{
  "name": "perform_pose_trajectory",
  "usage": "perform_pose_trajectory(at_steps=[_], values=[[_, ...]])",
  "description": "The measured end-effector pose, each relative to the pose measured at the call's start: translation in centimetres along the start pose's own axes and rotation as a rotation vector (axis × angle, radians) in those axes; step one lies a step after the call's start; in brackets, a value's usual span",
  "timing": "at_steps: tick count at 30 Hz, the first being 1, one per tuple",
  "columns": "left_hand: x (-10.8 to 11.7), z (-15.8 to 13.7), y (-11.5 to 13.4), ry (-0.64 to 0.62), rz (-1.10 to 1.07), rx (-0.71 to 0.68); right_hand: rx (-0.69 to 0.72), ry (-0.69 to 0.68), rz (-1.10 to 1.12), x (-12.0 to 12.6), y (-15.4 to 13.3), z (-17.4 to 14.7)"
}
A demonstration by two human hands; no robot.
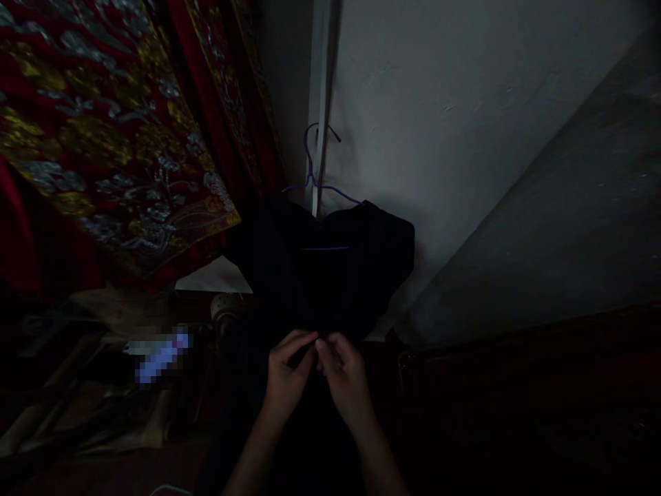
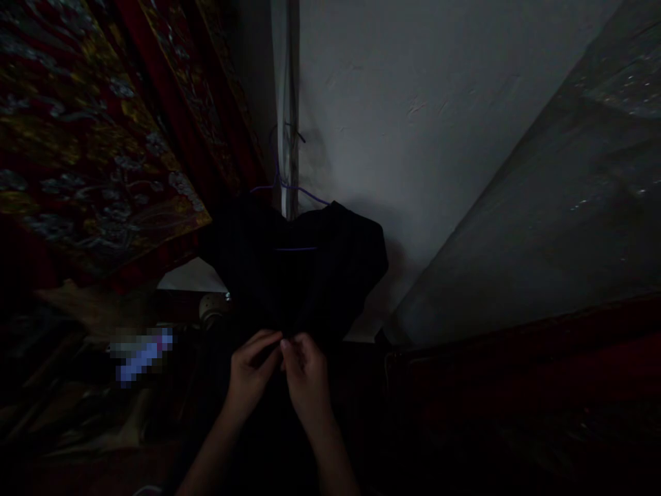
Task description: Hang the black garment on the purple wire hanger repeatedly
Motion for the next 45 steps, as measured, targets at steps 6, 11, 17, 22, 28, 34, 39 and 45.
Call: perform_pose_trajectory(at_steps=[6, 11, 17, 22, 28, 34, 39, 45], values=[[0.0, -0.3, 0.1, -0.029, -0.016, -0.01, 0.012, -0.029, 0.032, 0.6, -0.8, -0.1], [0.1, -0.5, 0.1, 0.0, -0.011, 0.011, 0.066, -0.047, 0.044, 1.1, -1.7, -0.2], [-1.2, -1.0, 0.1, 0.053, 0.107, -0.019, -0.159, 0.028, 0.412, 0.7, -2.1, 0.5], [-2.6, -1.0, -1.8, -0.013, 0.226, -0.067, -0.13, 0.08, 0.446, 2.1, -5.5, 5.6], [-2.9, -1.0, -4.8, -0.152, 0.359, -0.07, -0.036, -0.049, 0.497, 3.6, -14.1, 13.5], [-1.5, 2.1, -3.3, -0.352, 0.4, -0.017, 0.152, -0.017, 0.513, 2.2, -14.9, 12.5], [0.0, 9.7, 4.5, -0.213, 0.366, -0.306, 0.196, 0.061, 0.439, 2.2, -13.9, 11.2], [-1.7, 16.5, 9.3, -0.266, 0.387, -0.596, 0.234, 0.021, 0.445, 3.0, -15.5, 11.5]])
Point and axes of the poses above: each hand's wrist, its own z-axis towards the middle knuckle, its own x-axis out of the back of the hand, y = z × x, the point moved 2 cm from there along z, towards the middle knuckle, and after that the axes turned 12 degrees about -z, right-handed, at the moved point
